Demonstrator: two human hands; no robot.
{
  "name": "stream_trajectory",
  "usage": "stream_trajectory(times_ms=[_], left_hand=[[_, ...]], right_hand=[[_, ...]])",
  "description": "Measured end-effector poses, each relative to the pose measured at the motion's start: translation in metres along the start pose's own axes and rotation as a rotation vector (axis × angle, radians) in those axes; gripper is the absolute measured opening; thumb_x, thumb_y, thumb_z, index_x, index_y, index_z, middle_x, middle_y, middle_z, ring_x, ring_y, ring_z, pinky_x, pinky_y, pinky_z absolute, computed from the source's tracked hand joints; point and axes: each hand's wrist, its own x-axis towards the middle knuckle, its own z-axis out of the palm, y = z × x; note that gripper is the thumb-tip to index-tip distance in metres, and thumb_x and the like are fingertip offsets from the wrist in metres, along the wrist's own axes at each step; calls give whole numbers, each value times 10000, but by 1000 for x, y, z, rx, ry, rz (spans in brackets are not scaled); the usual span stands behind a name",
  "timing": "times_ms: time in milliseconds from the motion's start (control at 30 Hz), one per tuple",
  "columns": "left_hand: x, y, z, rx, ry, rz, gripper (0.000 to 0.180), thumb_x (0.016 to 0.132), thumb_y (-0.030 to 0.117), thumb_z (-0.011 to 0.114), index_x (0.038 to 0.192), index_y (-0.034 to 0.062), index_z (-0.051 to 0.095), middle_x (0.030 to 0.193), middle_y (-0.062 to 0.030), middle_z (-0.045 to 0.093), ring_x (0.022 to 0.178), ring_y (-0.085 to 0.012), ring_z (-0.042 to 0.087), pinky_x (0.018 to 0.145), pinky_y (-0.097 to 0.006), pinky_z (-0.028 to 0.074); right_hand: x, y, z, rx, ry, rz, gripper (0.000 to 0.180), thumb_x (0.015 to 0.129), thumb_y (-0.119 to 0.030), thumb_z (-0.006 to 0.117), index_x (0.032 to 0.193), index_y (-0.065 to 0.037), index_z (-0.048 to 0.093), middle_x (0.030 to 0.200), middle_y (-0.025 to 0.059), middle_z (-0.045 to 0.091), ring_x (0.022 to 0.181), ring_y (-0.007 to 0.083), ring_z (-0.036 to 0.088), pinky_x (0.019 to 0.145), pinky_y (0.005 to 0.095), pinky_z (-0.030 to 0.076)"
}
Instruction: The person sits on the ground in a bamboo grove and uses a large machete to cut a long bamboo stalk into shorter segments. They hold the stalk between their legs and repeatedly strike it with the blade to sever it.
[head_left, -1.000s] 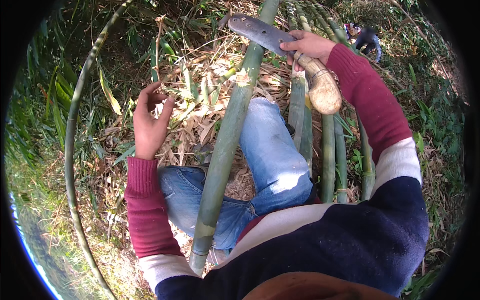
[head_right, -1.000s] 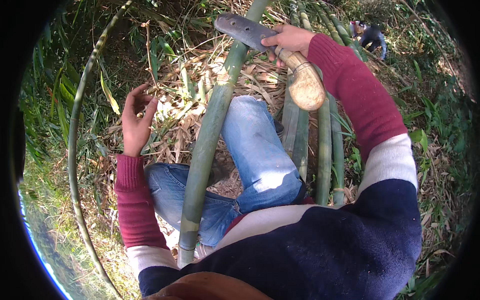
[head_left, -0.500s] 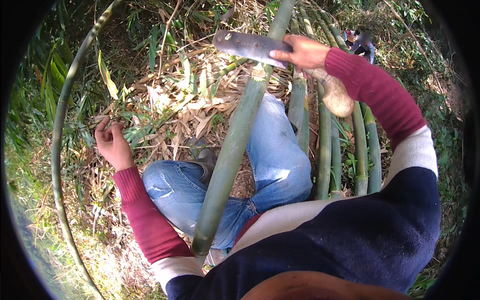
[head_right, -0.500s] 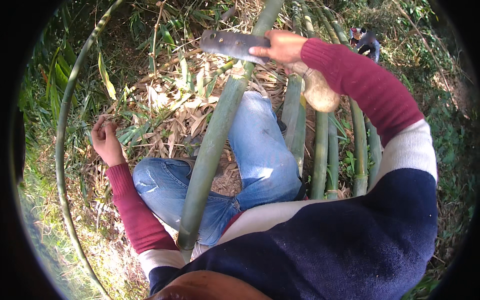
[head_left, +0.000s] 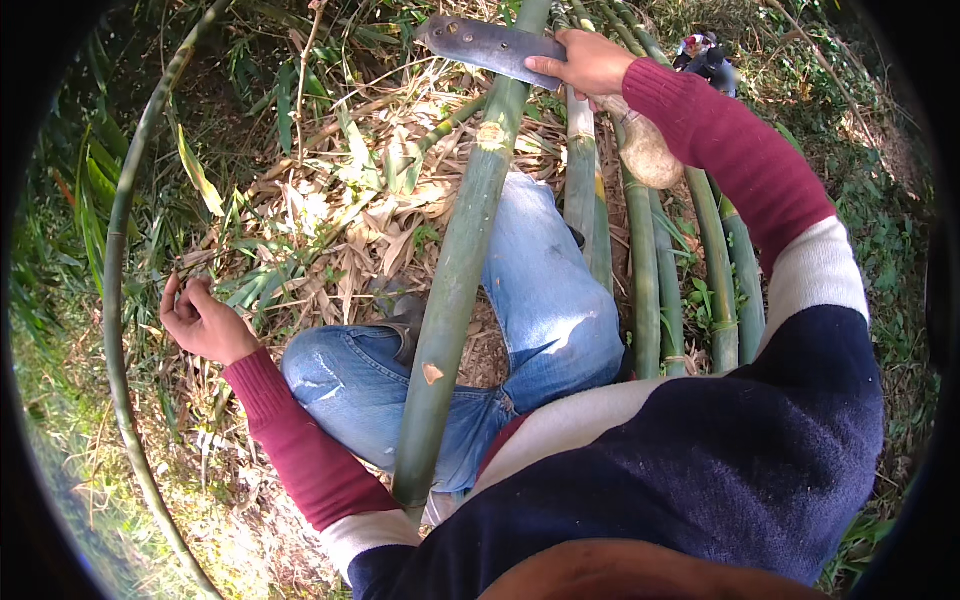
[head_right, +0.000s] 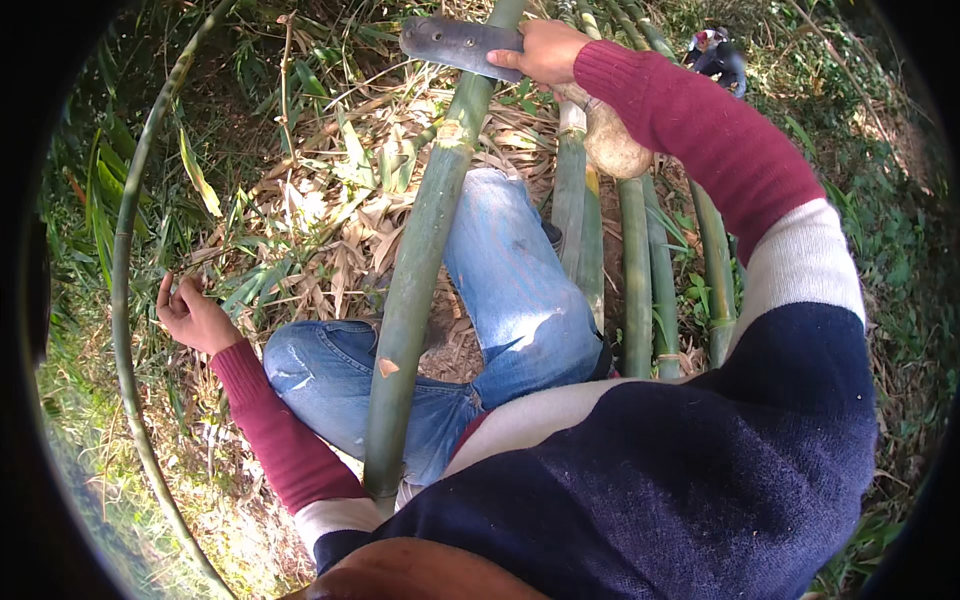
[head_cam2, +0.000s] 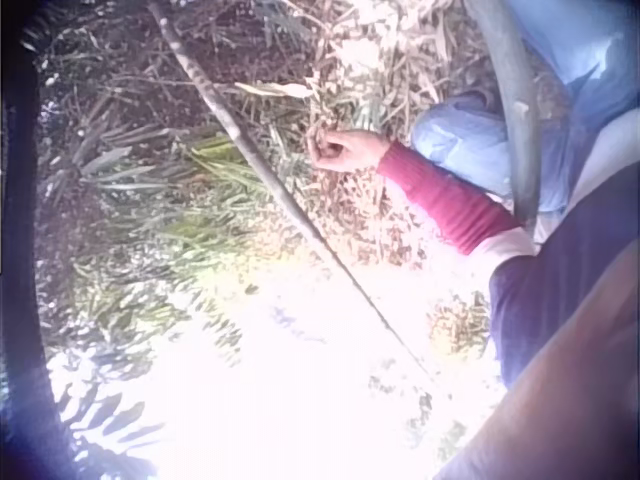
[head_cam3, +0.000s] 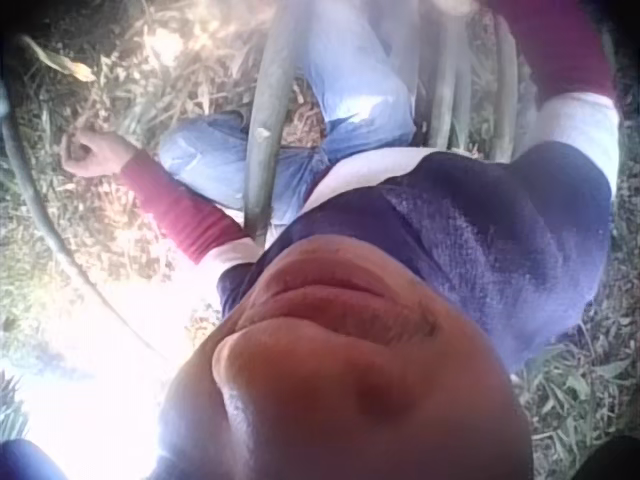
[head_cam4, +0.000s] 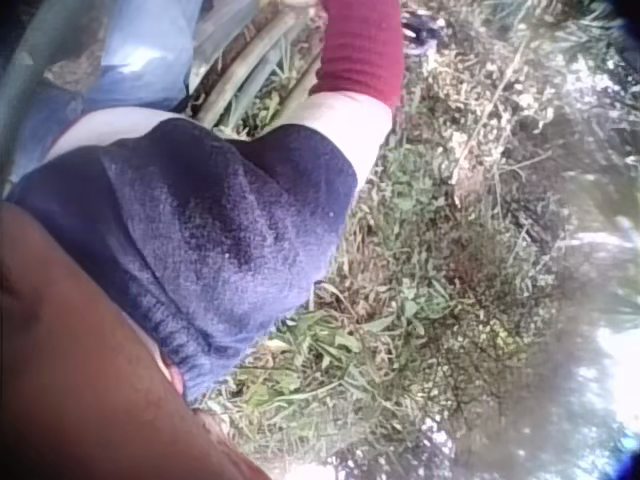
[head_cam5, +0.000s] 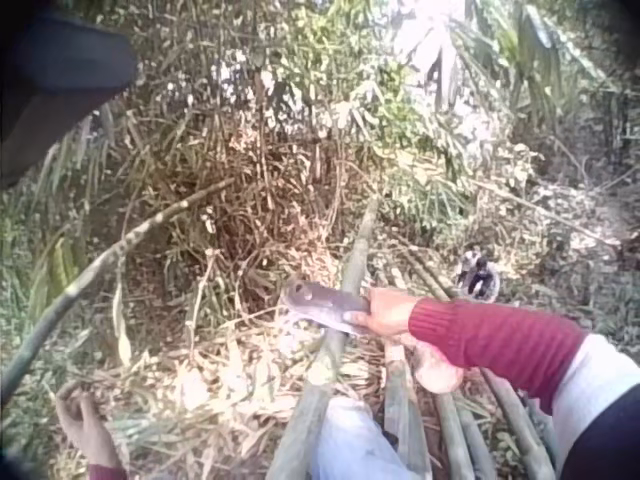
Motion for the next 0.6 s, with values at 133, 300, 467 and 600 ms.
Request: stream_trajectory(times_ms=[133, 300, 467, 600], left_hand=[[2, 4, -5, 23, 18, 58, 279, 971, -10, 600, 1249, -20, 591, 884, -81, 689, 842, -132, 661, 807, -259, 539], [-4, 11, 8, 52, -60, 130, 256, 980, 4, 607, 1236, -6, 612, 936, -73, 681, 832, -121, 620, 783, -247, 513], [-4, 8, 0, 104, -75, 203, 255, 983, 14, 615, 1236, -9, 613, 958, -66, 676, 865, -120, 613, 806, -260, 506], [-5, 10, 3, 155, -71, 227, 262, 991, 31, 619, 1252, 2, 609, 934, -53, 693, 861, -118, 639, 777, -265, 506]], right_hand=[[-28, -37, 9, -136, -138, -200, 716, 1000, -574, 627, 1277, 84, 568, 721, 142, 679, 506, 209, 681, 449, 368, 559], [6, -27, -20, -204, -116, -19, 714, 1001, -559, 635, 1316, 79, 568, 628, 128, 643, 459, 203, 653, 444, 354, 564], [12, -53, -20, -297, -289, -214, 747, 994, -584, 630, 1337, 76, 557, 661, 140, 650, 474, 204, 657, 415, 364, 564], [10, -63, -23, -274, -402, -72, 745, 990, -593, 630, 1351, 54, 551, 635, 140, 617, 481, 218, 662, 419, 354, 577]])
